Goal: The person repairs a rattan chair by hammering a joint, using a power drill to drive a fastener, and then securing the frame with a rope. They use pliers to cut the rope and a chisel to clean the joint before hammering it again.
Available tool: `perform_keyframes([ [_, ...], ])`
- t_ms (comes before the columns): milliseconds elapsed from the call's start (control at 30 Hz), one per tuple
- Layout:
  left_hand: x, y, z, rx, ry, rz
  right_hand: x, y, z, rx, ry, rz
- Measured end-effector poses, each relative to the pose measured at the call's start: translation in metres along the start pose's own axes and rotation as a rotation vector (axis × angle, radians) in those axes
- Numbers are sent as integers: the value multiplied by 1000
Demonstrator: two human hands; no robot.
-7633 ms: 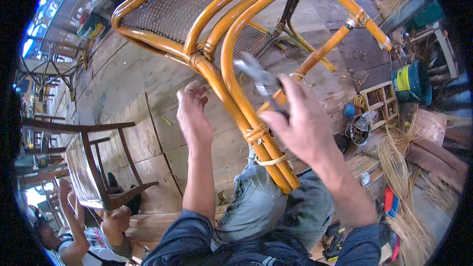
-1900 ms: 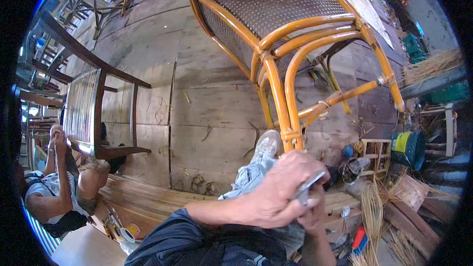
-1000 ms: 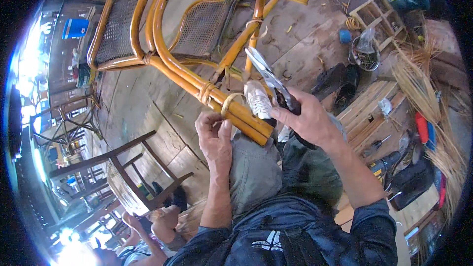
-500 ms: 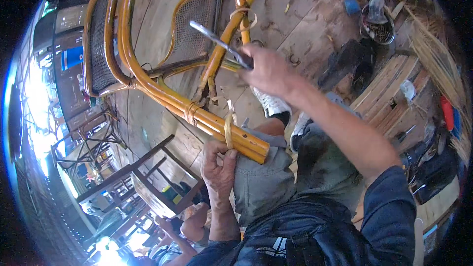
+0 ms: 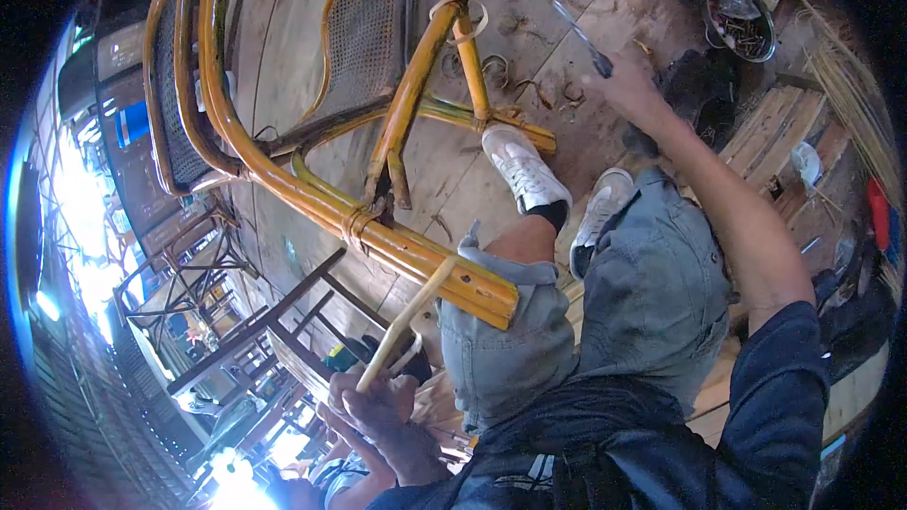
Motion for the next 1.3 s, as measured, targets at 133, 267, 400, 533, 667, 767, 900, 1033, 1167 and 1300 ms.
perform_keyframes([
  [133, 36, 17, 100, 300, 590, -153, -5, -4, -41, 308, -198, -21],
  [267, 27, 37, 83, -25, 572, -483, -11, -7, -83, 381, -300, 41],
  [400, -19, 10, 81, -986, 504, 603, -24, -8, -93, 554, -328, -35],
  [533, -35, -44, 117, -620, 385, 315, -29, -28, -76, 731, -326, -22],
  [667, -86, -75, 36, -92, 173, 98, -27, -22, -76, 800, -238, -24],
  [767, -93, -81, 11, 463, 104, -37, -25, -33, -67, 930, -238, -22],
  [900, -97, -94, -2, 285, 6, -82, -19, -36, -73, 1027, -285, 10],
  [1033, -105, -89, -20, -277, -38, -25, -11, -31, -73, 1091, -304, 76],
  [1167, -118, -84, -35, -261, 10, -18, -17, -21, -83, 922, -330, 77],
  [1300, -121, -83, -34, -342, -112, 71, -16, -18, -88, 798, -380, 101],
])
Point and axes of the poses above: each hand's wrist, its own x-axis away from the middle knuckle, its own y-axis out of the back of the hand, z = x × y, the point moved 4 cm from there along -x, towards the middle knuckle, and after that the axes turned 9 degrees about z, right-handed, at the moved point
